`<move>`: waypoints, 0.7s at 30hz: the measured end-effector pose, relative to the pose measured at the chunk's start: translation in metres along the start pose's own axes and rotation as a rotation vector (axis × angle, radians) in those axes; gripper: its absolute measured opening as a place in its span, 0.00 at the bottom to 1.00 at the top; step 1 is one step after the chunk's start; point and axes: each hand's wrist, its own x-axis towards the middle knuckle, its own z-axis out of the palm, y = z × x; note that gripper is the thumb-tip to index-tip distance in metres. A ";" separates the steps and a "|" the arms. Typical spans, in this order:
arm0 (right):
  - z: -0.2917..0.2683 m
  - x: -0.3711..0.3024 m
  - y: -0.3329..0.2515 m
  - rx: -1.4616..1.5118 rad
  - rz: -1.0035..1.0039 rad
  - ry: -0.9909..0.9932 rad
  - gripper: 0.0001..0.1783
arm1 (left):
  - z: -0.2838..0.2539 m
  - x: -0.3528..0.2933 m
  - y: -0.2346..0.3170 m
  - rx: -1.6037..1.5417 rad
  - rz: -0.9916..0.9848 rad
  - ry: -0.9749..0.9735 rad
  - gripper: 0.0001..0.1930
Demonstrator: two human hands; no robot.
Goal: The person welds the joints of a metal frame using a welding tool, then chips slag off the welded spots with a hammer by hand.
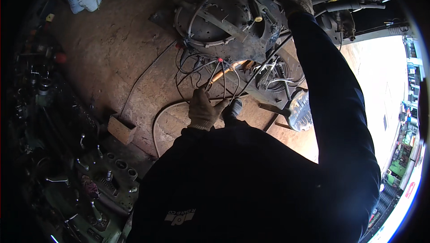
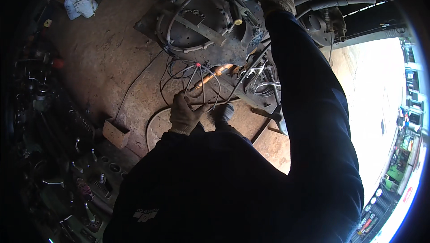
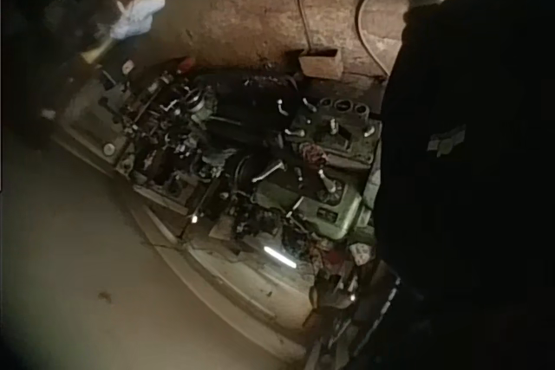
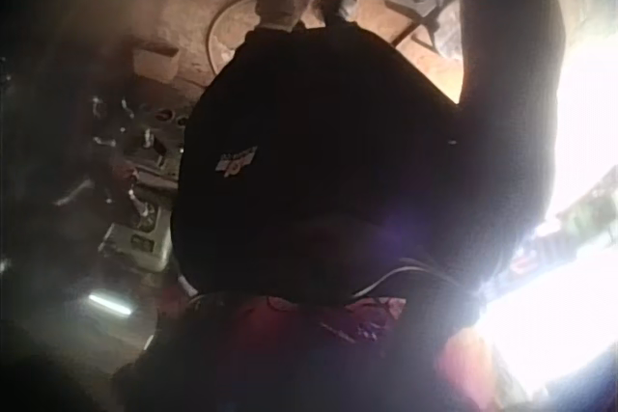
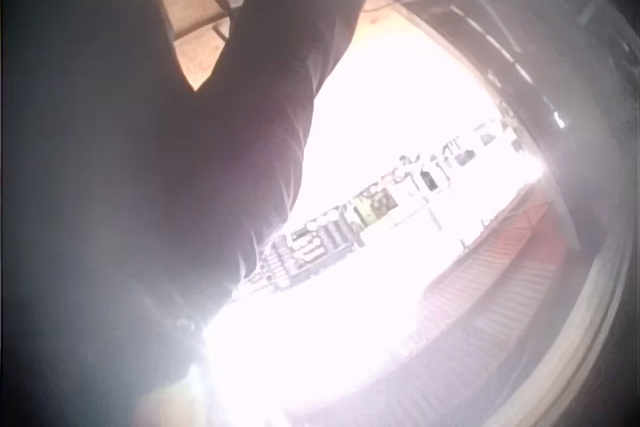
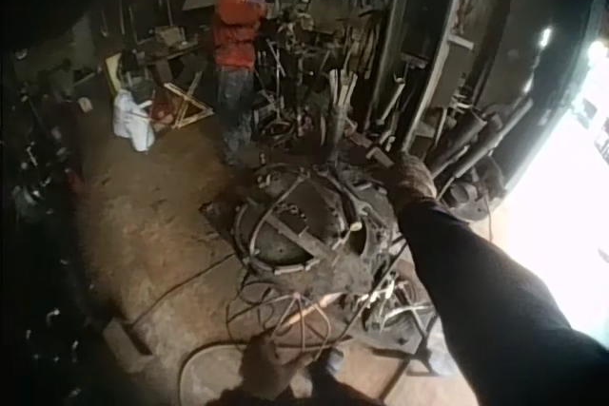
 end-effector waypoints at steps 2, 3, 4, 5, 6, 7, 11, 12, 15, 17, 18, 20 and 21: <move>0.003 0.005 0.001 0.001 -0.001 -0.047 0.26 | -0.006 0.001 0.002 0.002 -0.013 -0.022 0.49; 0.003 0.006 0.006 -0.001 0.016 -0.093 0.29 | -0.009 0.002 0.003 -0.064 -0.038 -0.050 0.44; 0.015 0.028 0.059 -0.159 -0.060 -0.163 0.27 | -0.006 0.007 0.013 -0.149 -0.020 -0.109 0.39; 0.024 0.023 0.048 -0.143 -0.082 -0.184 0.27 | -0.010 0.006 0.011 -0.138 -0.052 -0.100 0.39; 0.021 0.015 0.040 -0.154 -0.082 -0.183 0.26 | -0.015 0.008 0.012 -0.179 -0.048 -0.062 0.32; 0.019 0.006 0.033 -0.167 -0.077 -0.182 0.26 | -0.017 0.009 0.013 -0.220 -0.040 -0.027 0.26; -0.032 -0.111 -0.020 0.415 0.014 0.118 0.21 | -0.015 0.008 -0.003 -0.256 0.193 0.164 0.14; -0.041 -0.138 -0.021 0.162 -0.208 0.238 0.23 | -0.013 0.011 -0.001 -0.260 0.193 0.161 0.14; -0.065 -0.209 -0.041 0.649 -0.170 -0.067 0.24 | -0.017 0.013 0.003 -0.320 0.180 0.097 0.10; -0.060 -0.250 -0.057 0.745 -0.228 -0.183 0.18 | -0.023 0.013 0.007 -0.276 0.070 0.015 0.09; -0.048 -0.269 -0.057 1.217 -0.035 -0.367 0.16 | -0.020 0.013 0.003 -0.280 0.086 0.007 0.09; -0.036 -0.297 -0.058 0.971 -0.270 -0.421 0.18 | -0.010 0.008 -0.017 0.011 0.313 0.098 0.09; -0.037 -0.316 -0.061 1.503 0.172 -0.664 0.25 | -0.016 0.012 -0.006 0.005 0.326 0.095 0.09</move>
